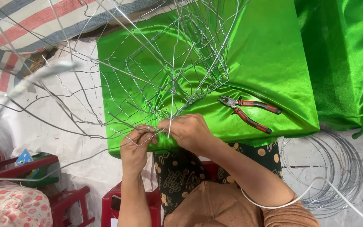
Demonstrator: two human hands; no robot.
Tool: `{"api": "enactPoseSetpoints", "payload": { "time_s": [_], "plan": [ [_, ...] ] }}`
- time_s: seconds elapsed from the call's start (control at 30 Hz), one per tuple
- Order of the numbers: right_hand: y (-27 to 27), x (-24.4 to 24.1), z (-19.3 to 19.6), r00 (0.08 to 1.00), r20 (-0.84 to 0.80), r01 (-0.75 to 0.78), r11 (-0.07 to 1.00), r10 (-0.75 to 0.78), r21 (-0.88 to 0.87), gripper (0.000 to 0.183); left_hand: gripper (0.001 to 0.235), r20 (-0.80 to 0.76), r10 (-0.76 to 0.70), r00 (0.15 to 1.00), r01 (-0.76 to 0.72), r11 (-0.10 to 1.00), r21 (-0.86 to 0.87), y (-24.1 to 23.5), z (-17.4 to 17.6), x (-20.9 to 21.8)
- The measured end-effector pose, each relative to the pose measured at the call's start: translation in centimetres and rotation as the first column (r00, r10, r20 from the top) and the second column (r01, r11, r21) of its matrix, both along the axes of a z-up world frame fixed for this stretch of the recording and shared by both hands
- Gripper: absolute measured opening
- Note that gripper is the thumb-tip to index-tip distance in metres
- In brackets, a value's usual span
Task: Assembling a wire cage structure by joining and cutting metal wires using pliers.
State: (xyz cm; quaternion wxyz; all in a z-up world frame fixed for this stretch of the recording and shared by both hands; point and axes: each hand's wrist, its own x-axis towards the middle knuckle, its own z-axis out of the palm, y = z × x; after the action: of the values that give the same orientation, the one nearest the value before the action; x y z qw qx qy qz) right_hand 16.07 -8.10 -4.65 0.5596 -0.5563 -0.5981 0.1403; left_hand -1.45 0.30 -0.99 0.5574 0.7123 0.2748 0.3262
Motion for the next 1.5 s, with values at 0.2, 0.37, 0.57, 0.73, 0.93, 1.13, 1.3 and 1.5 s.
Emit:
{"api": "enactPoseSetpoints", "payload": {
  "time_s": [0.2,0.37,0.57,0.73,0.93,1.13,1.3,1.5],
  "plan": [
    [0.3,0.4,-0.3,0.999,0.008,-0.036,0.999,0.036,0.029,0.017,0.015,-0.043,-0.017,0.999,0.018,1.0,0.019,0.1,1.0,0.5],
    [0.7,1.1,0.6,0.996,0.031,-0.085,0.996,0.084,0.015,0.018,0.014,-0.052,-0.012,0.999,0.013,1.0,0.022,0.1,1.1,0.7],
    [0.5,1.1,-0.2,0.989,0.098,-0.111,0.994,0.11,0.003,0.018,0.018,-0.097,0.013,0.995,-0.007,0.998,0.058,-0.1,1.0,0.9],
    [0.2,1.3,1.3,0.992,0.104,-0.077,0.997,0.075,0.011,0.02,0.022,-0.129,0.06,0.99,-0.054,0.997,0.046,-0.6,0.8,1.1],
    [0.1,1.0,1.1,0.994,0.088,-0.066,0.998,0.066,0.003,0.02,0.016,-0.182,0.045,0.982,-0.041,0.999,0.03,0.0,0.9,0.6],
    [0.1,0.8,0.3,0.995,0.084,-0.043,0.997,0.048,-0.062,0.025,0.013,-0.164,0.014,0.986,-0.028,0.996,-0.081,0.5,-0.6,-0.5],
    [-0.1,1.4,0.9,0.988,0.133,-0.065,0.994,0.076,-0.085,0.025,0.01,-0.172,-0.034,0.984,0.028,0.999,-0.037,0.9,-1.0,-0.7],
    [-0.1,1.6,1.6,0.985,0.134,-0.095,0.99,0.109,-0.107,0.025,0.014,-0.133,-0.095,0.987,0.098,0.995,0.017,1.1,-0.5,-0.6]
  ]
}}
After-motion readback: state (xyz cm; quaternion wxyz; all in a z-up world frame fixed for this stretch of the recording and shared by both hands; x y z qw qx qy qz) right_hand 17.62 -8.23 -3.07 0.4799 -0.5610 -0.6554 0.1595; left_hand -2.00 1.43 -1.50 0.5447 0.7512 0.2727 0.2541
